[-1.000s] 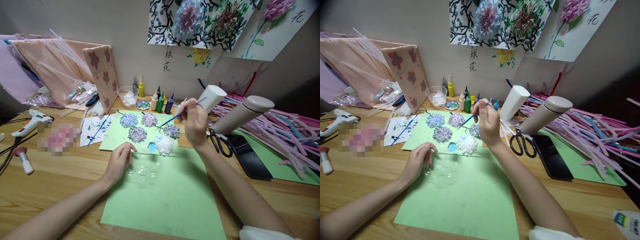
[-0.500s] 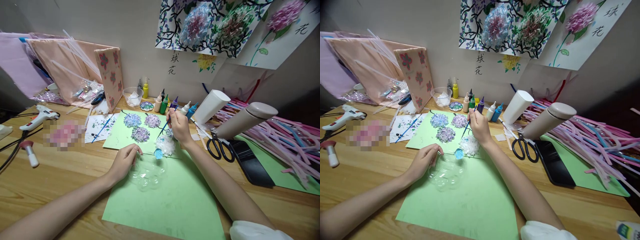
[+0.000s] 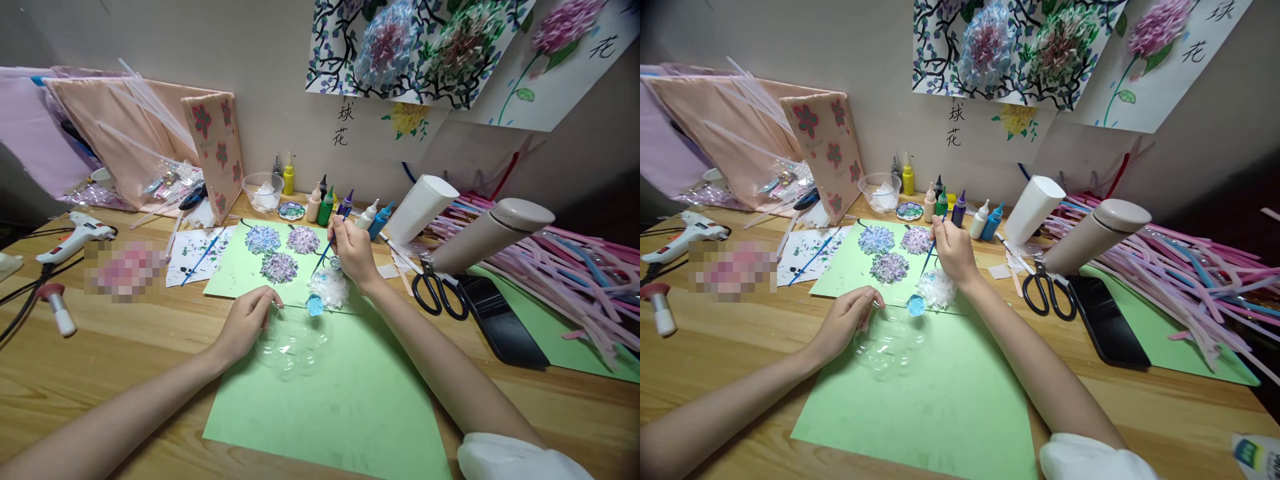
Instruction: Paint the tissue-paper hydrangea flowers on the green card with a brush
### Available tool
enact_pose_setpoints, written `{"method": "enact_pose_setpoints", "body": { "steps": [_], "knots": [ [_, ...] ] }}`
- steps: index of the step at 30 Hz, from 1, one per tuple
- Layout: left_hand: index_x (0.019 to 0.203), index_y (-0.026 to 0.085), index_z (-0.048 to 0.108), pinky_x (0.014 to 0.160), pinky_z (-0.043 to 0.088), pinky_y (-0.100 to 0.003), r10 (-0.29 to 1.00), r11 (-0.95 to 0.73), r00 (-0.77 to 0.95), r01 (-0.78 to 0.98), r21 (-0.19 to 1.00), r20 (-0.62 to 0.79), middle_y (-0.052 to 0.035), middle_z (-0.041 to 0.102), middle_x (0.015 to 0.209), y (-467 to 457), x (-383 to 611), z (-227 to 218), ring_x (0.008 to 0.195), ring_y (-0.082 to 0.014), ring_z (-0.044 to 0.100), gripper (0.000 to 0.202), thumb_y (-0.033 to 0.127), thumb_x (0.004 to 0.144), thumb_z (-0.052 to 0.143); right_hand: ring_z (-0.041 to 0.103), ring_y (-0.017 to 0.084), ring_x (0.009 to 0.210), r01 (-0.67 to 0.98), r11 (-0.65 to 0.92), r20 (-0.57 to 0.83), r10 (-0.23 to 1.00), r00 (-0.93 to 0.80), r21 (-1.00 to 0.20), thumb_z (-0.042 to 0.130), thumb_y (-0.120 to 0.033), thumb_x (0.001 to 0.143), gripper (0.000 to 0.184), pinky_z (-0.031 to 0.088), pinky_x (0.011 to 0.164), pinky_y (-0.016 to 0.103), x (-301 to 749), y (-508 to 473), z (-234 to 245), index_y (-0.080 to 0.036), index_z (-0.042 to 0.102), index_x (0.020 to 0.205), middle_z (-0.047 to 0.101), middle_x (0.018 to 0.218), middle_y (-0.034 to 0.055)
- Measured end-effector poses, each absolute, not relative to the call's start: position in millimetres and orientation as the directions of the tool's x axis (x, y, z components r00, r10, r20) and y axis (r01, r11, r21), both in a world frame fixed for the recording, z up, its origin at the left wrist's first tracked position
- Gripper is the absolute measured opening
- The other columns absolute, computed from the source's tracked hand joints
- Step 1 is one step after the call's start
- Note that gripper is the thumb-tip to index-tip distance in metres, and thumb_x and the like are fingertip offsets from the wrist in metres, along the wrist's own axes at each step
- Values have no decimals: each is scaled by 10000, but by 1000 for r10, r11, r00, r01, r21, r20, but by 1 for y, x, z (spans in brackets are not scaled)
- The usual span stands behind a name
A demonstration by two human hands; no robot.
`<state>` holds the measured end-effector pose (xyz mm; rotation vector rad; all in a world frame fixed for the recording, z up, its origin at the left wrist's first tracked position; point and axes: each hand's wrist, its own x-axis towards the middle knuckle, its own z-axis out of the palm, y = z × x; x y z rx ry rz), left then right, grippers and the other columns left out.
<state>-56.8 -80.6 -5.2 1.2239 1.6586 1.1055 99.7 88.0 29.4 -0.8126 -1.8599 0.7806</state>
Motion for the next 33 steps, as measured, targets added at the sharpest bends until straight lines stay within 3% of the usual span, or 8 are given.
{"method": "enact_pose_setpoints", "body": {
  "steps": [33],
  "knots": [
    [746,186,603,476,343,-228,964,178,-244,291,940,-107,66,379,472,-80,-56,-3,449,-116,412,395,482,898,390,443,85,431,205,577,511,806,-300,-790,324,-563,932,494,316,474,240,104,95,33,-199,493,645,438,492,-47]
  ]
}}
